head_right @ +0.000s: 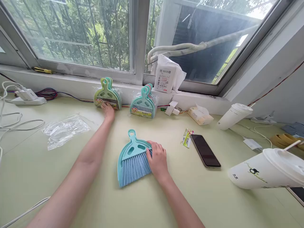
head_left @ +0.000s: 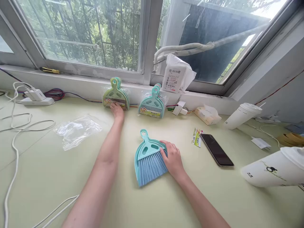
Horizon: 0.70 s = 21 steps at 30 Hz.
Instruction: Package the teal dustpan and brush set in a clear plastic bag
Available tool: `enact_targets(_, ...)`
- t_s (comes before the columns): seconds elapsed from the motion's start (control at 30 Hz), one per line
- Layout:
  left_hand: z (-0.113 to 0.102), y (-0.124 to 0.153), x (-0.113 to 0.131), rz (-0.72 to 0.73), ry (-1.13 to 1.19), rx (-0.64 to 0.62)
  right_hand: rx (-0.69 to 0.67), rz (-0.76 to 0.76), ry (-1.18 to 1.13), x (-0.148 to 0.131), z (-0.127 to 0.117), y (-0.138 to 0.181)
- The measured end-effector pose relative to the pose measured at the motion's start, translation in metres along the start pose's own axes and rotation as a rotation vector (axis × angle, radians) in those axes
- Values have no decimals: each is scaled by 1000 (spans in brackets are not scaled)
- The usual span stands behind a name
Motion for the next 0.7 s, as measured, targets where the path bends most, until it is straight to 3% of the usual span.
enact_targets(0.17, -8, 12, 9, 59, -45, 91, 5, 5, 6, 2, 2, -2)
enact_targets(0.37, -27, 31, 17, -17, 13, -25, 7, 12, -23, 2, 1, 0)
enact_targets(0.47, -32, 34, 18, -35, -11, -26, 1, 21, -33, 2, 0, 0)
enact_targets(0.7, -38, 47, 30, 35, 144, -88, 17, 8, 7, 2, 1, 1)
Point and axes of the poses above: each hand's wrist, its own y-axis away from the middle knuckle, its own z-axis out of the palm, x = y × z, the point moved 3 cm from there along -y, towards the middle knuckle, and after that the axes turned 11 degrees about y, right-handed, at the moved point
